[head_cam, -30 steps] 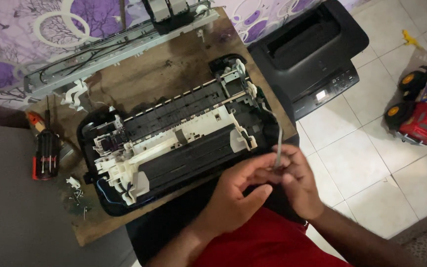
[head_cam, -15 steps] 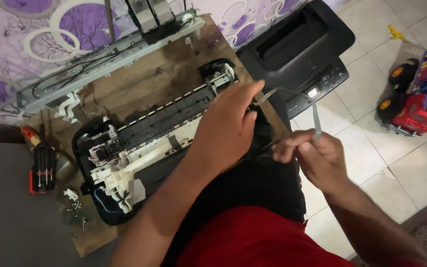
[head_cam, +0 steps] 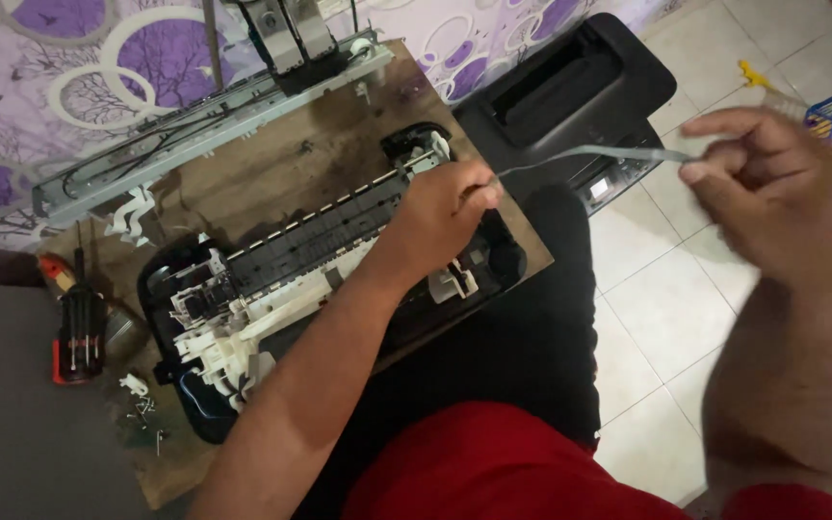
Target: Disassembling an inkjet printer by removing the scanner assembly and internal screws using a screwdriver.
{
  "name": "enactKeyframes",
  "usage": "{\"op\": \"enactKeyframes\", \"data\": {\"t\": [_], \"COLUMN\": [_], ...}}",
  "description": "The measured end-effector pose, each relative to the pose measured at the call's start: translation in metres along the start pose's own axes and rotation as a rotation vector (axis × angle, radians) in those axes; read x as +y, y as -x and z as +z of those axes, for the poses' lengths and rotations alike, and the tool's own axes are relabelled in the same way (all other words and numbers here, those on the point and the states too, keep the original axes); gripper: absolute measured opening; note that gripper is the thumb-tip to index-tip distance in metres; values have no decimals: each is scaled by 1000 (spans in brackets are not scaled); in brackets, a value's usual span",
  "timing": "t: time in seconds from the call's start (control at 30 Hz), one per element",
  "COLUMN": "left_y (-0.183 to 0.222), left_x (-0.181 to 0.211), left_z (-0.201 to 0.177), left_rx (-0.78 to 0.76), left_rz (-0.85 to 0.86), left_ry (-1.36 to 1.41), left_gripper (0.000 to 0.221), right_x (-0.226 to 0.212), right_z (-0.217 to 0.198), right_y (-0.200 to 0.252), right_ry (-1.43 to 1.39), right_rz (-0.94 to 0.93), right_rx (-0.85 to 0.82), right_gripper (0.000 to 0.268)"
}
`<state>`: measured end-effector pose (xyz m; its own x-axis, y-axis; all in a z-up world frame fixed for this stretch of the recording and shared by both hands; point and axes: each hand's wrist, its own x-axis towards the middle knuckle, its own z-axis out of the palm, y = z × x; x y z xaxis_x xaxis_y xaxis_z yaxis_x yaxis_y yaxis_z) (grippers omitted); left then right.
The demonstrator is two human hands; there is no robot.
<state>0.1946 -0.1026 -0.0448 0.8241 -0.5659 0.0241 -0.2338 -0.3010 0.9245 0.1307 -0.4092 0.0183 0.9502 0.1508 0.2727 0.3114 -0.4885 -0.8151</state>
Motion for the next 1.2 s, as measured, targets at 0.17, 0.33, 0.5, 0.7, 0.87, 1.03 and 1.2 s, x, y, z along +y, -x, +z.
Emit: {"op": "enactKeyframes", "data": {"t": [0.17, 0.33, 0.5, 0.7, 0.87, 1.03, 1.2], "left_y": [-8, -17, -43, -56, -62, -45, -35], "left_x": [-1, 0, -19, -89, -75, -40, -34], "left_z": [4, 10, 18, 59, 53, 19, -4], "left_rx": [118, -14, -214, -37, -194, -332, -430], "left_rz": [-48, -167, -99, 289, 125, 24, -145], "left_ry": [-38, 83, -201, -537, -552, -233, -247], "left_gripper": [19, 32, 31, 18, 9, 44, 62], "right_x": [41, 71, 90, -3, 12, 10, 16], "right_z": [-38, -18, 33, 44, 42, 70, 93], "right_y": [8, 13, 34, 26, -18, -52, -48], "right_ry": [582, 1312, 1299, 545, 24, -172, -95], "right_rz": [90, 262, 662, 269, -9, 62, 174], "right_rx": [45, -140, -849, -1190, -937, -709, -554], "right_gripper": [17, 26, 38, 28, 41, 36, 31]}}
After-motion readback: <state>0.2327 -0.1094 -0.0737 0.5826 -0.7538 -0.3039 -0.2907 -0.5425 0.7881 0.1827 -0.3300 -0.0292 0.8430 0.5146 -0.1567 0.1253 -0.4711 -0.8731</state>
